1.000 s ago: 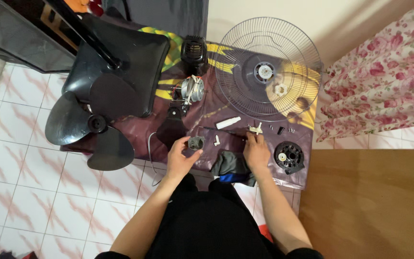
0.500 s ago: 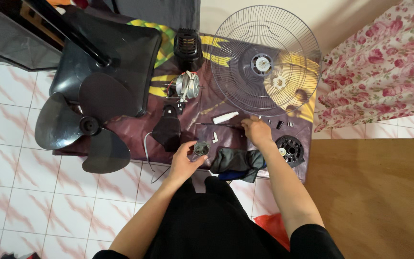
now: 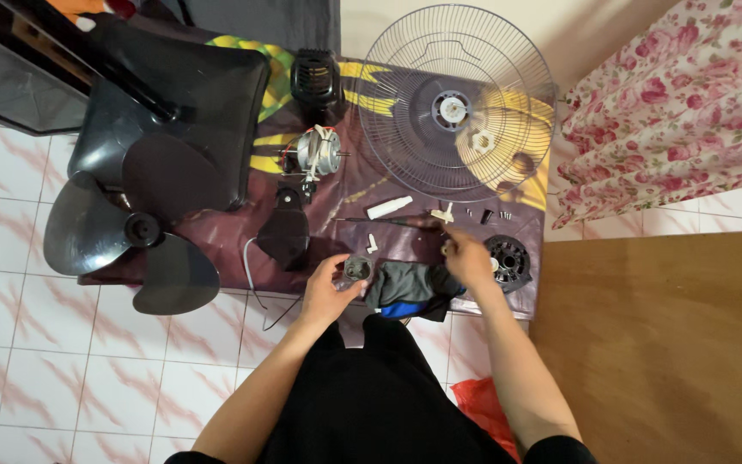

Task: The person disassembles a small electric fan motor housing, removes internal components, wipes them with a cloth, and reassembles the housing. They handle the motor casing, internal gears, and a cloth, placing parts on a table with other fan components.

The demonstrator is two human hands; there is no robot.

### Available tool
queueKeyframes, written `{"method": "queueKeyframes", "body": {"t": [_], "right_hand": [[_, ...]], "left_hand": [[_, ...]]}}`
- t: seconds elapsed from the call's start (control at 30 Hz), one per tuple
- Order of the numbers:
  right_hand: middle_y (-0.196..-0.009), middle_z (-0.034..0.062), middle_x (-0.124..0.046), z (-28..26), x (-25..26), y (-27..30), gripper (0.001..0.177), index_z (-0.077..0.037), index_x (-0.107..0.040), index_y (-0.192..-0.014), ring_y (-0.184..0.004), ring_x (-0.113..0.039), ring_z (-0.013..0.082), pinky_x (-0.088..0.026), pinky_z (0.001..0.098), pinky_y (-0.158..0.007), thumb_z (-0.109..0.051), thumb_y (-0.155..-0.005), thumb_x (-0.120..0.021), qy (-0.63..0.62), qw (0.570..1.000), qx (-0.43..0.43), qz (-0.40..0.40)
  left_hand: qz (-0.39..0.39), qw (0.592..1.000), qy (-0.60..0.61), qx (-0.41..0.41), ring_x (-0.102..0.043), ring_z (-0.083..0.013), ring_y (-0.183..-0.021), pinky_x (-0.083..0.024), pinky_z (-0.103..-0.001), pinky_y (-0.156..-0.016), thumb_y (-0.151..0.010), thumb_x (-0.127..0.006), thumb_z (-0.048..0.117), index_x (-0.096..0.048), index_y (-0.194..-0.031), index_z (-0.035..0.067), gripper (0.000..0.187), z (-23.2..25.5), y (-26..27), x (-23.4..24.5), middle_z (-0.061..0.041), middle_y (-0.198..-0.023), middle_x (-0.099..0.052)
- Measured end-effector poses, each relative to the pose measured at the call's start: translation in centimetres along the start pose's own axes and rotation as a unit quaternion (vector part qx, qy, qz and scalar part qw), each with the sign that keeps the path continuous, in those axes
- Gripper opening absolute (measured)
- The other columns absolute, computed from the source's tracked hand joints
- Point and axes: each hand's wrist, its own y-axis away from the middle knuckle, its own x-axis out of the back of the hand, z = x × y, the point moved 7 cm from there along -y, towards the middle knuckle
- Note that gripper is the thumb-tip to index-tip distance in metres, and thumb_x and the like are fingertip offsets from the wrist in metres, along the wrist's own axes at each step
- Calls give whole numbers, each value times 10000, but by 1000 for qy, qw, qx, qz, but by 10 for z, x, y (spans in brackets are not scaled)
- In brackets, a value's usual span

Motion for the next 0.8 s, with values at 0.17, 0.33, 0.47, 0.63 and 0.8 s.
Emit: {"method": "queueKeyframes", "body": {"t": [0.17, 0.33, 0.47, 0.63, 0.8], "right_hand": [[-1034, 245, -717, -19, -25, 0, 653, -202, -428, -1547, -903, -687, 450, -537, 543, -820, -189, -914, -588, 126, 983, -45, -125], [-1034, 244, -721, -28, -26, 13, 672, -192, -414, -1547, -883, -695, 446, -550, 541, -802, -177, -898, -588, 109, 986, -55, -111], [-1076, 237, -718, -25, -26, 29, 646, -203, -432, -1526, -880, -698, 446, -555, 543, -796, -173, -898, -580, 89, 990, -50, -99], [-1161, 235, -699, -20, -28, 43, 613, -252, -453, -1509, -915, -700, 440, -560, 546, -804, -192, -909, -565, 88, 985, -73, -126], [-1204, 216, -691, -20, -23, 46, 596, -267, -463, -1494, -951, -695, 437, -556, 549, -815, -199, -909, -559, 76, 983, -81, -144]], "left_hand": [[-9, 1000, -7, -27, -717, -214, -1053, -569, -340, -898, -739, -898, 162, -631, -1275, 49, 610, 11, -4, -15, -113, -1188, -715], [-18, 1000, -2, 0, -717, -213, -1052, -573, -337, -889, -735, -890, 157, -629, -1276, 53, 609, 13, -4, -27, -102, -1195, -709], [-1, 1000, -10, -4, -718, -214, -1051, -575, -339, -889, -734, -892, 164, -636, -1262, 55, 596, 11, 0, -36, -103, -1192, -710], [9, 999, -37, -6, -710, -219, -1043, -573, -342, -886, -731, -900, 170, -632, -1257, 53, 602, 8, 4, -45, -105, -1185, -703], [15, 1000, -13, 1, -711, -215, -1042, -575, -337, -897, -735, -892, 168, -629, -1263, 50, 602, 7, 6, -53, -99, -1191, -697]]}}
